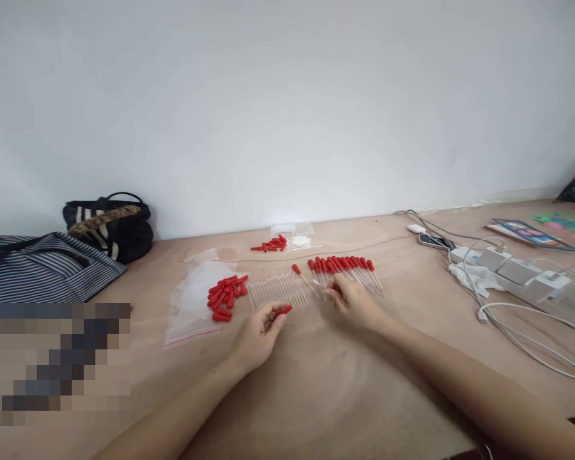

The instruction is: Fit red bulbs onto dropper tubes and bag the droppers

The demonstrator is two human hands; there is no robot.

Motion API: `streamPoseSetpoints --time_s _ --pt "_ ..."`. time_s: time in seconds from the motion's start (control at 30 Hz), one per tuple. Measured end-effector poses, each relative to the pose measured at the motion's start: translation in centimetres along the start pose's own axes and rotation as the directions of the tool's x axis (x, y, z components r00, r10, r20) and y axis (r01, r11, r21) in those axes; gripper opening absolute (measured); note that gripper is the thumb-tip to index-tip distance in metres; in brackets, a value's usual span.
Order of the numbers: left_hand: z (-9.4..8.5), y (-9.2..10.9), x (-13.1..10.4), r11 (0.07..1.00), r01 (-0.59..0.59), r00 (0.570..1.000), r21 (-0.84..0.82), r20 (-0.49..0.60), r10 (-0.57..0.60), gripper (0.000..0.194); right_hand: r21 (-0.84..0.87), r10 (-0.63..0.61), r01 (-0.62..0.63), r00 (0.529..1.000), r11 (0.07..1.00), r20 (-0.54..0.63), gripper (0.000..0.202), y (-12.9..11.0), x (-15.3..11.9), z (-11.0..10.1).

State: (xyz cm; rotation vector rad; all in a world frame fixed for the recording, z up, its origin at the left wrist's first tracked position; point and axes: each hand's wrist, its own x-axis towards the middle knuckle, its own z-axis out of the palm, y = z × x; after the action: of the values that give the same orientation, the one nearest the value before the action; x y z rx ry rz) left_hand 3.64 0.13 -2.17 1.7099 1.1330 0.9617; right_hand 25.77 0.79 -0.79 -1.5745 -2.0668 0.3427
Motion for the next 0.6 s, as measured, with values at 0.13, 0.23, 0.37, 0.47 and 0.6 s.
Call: streamPoseSetpoints --time_s 0.13,0.23,0.37,0.47,0.6 --pt "0.3 -0.2 0.1 0.999 0.017 1.000 -0.032 0.021 -0.017 0.020 0.127 -0.157 0.164 0.986 0.978 -0.057 0.021 -0.4 -1.8 1.1" --pt "0.1 -0.3 -0.1 0.999 0.023 0.999 -0.026 0.034 -0.022 0.017 0.127 -0.238 0.242 0.970 0.962 -0.050 0.025 -1.2 -2.4 1.7" --pt "0.3 -0.3 -0.3 1.000 0.014 0.999 0.000 0.028 -0.014 0.015 0.142 -0.249 0.254 0.967 0.957 -0.051 0.024 -1.9 -2.5 2.0" --pt "0.3 -0.4 -0.2 1.000 -0.005 0.999 0.000 0.048 0.005 0.015 0.155 -0.262 0.266 0.964 0.952 -0.047 0.024 -2.1 -2.6 2.1" --pt "0.3 -0.4 -0.2 1.000 -0.023 0.997 -0.005 0.073 0.024 0.016 0.165 -0.303 0.309 0.951 0.937 -0.059 0.022 -2.2 -2.7 2.5"
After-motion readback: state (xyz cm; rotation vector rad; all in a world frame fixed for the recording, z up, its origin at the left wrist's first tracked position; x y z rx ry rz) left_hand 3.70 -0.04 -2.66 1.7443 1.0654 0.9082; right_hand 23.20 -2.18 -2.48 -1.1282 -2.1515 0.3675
